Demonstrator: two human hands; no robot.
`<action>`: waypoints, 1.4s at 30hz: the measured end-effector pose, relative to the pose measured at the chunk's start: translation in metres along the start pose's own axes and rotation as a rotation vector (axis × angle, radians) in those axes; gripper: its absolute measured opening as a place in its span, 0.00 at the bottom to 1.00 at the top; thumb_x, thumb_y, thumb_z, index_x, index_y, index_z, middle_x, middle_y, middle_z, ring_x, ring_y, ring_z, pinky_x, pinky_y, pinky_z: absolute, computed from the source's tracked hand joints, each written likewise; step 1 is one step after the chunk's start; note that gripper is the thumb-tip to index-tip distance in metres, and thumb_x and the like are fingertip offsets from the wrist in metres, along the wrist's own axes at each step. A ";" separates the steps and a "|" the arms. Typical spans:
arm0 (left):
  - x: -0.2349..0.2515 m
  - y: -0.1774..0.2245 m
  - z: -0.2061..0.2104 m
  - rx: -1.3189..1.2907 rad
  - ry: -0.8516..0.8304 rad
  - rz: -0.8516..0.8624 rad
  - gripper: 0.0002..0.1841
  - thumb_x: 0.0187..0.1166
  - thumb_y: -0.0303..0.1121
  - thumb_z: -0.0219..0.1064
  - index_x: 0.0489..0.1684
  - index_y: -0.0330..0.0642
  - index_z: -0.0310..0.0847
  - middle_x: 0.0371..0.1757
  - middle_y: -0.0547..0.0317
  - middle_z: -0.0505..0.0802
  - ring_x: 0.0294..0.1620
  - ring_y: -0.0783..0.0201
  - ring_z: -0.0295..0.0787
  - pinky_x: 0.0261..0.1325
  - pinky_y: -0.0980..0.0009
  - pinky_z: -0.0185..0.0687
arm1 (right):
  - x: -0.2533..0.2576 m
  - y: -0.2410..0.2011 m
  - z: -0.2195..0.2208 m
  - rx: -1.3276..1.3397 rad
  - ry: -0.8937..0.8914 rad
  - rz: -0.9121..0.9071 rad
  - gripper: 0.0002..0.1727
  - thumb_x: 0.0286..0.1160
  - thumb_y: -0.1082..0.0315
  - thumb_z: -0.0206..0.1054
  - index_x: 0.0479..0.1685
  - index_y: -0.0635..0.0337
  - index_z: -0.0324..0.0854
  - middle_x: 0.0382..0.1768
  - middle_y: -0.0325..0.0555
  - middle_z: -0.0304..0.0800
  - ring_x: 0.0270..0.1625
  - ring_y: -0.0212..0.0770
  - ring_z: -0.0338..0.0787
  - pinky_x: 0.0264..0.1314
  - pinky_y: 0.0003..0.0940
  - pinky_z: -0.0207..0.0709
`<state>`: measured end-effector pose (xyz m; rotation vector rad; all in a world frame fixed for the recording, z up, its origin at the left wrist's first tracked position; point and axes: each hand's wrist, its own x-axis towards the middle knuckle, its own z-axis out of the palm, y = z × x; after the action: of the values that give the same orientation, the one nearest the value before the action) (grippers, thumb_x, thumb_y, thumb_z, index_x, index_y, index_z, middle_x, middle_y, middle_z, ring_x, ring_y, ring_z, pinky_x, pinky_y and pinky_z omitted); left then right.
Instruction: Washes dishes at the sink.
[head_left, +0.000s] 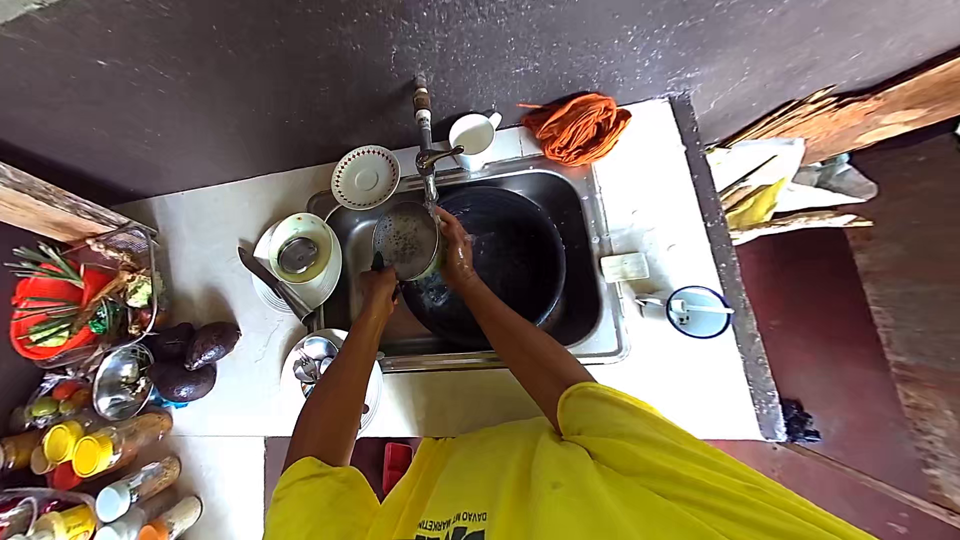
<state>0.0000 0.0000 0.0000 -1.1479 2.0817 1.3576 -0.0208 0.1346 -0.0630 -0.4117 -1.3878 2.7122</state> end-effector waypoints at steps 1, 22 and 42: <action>-0.002 0.001 -0.001 0.018 -0.008 -0.003 0.11 0.84 0.33 0.62 0.52 0.33 0.75 0.27 0.54 0.80 0.14 0.67 0.70 0.15 0.74 0.66 | 0.009 -0.003 0.000 -0.107 -0.056 -0.008 0.28 0.90 0.64 0.38 0.78 0.68 0.73 0.72 0.56 0.82 0.69 0.41 0.84 0.72 0.40 0.77; -0.003 -0.017 -0.012 0.118 0.006 0.123 0.09 0.83 0.32 0.63 0.46 0.31 0.77 0.23 0.55 0.81 0.11 0.69 0.70 0.15 0.74 0.67 | -0.001 -0.018 -0.098 -0.728 0.123 0.426 0.30 0.95 0.48 0.47 0.65 0.63 0.86 0.62 0.55 0.92 0.66 0.51 0.88 0.71 0.57 0.76; -0.025 -0.036 -0.007 0.402 -0.163 0.372 0.18 0.87 0.44 0.58 0.49 0.35 0.80 0.29 0.59 0.82 0.18 0.69 0.72 0.23 0.69 0.72 | -0.060 -0.103 -0.025 -1.350 -0.169 0.478 0.15 0.86 0.68 0.60 0.62 0.70 0.78 0.57 0.61 0.85 0.47 0.49 0.93 0.51 0.47 0.87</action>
<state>0.0443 -0.0028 0.0008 -0.4870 2.3763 1.0595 0.0377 0.2043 0.0180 -0.5894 -3.3275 1.5565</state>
